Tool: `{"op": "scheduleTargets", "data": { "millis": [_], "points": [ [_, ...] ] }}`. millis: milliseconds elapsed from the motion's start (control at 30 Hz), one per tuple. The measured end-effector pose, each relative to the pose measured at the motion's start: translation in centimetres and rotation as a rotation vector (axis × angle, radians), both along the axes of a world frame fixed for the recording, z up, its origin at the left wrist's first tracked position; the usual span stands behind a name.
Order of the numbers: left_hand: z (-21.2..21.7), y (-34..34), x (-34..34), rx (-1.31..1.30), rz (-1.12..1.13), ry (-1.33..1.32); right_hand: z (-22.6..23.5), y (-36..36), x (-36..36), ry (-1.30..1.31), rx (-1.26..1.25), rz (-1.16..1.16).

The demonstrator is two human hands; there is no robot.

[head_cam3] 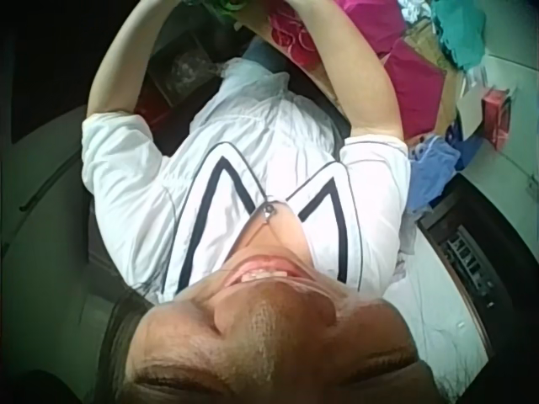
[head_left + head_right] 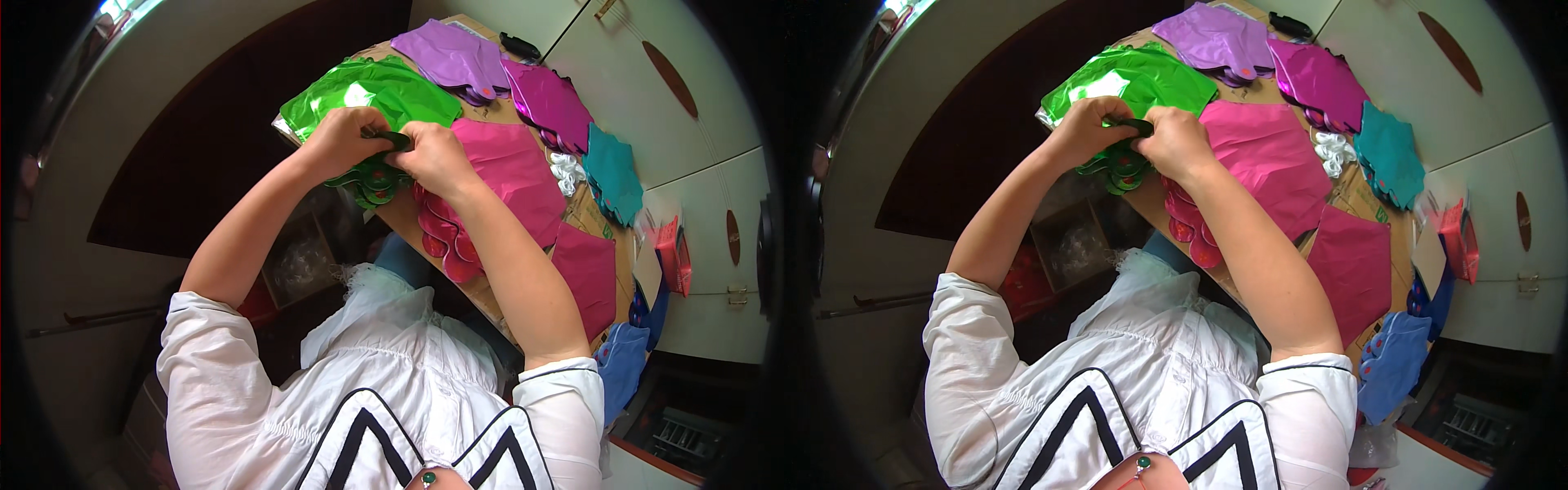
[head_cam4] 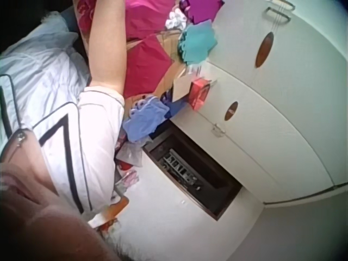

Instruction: Folding colorful foil balloons and placing them into cardboard-backed plastic packaging with labels.

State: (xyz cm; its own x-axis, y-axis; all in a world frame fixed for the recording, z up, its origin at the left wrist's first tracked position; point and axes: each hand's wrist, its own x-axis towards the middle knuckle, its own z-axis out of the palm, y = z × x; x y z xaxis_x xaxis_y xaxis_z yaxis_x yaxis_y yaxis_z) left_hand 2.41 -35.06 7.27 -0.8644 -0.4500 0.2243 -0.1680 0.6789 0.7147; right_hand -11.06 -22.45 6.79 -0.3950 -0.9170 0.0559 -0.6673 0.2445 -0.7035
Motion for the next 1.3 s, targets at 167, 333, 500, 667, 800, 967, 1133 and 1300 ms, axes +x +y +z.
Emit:
{"op": "scheduleTargets", "data": {
  "millis": [167, 333, 500, 667, 800, 967, 1133, 1300],
  "points": [
    [-1.0, 0.9, 1.2, -0.937, -0.042, 0.367, -2.2, -1.8, -1.2, 0.039, -0.131, -0.005],
    [-3.1, 0.7, 2.8, -0.752, -0.078, 0.219, -1.3, -2.9, -3.9, -0.400, -0.149, -0.037],
    [-3.8, 0.1, 3.3, -0.503, 0.008, 0.041, 2.4, -3.7, -8.5, -0.607, -0.459, -0.278],
    [-3.0, 0.5, 3.3, -0.544, 0.072, 0.008, 9.2, -3.2, -19.5, -0.361, -0.731, -0.825],
    [-2.2, 1.1, 3.2, -0.531, 0.110, -0.017, 13.9, -0.2, -25.5, -0.191, -0.980, -0.721],
    [1.0, 0.2, -1.1, -0.485, 0.081, 0.132, 15.4, 0.5, -25.6, 0.820, -0.773, -0.407],
    [0.5, -3.2, -12.5, -0.469, -0.339, 0.168, 5.9, -3.8, -24.6, 0.673, -0.695, 0.009],
    [-1.8, -4.8, -20.5, -0.563, -0.461, 0.084, -1.3, -4.3, -25.7, 0.322, -0.433, 0.130]
  ]
}}
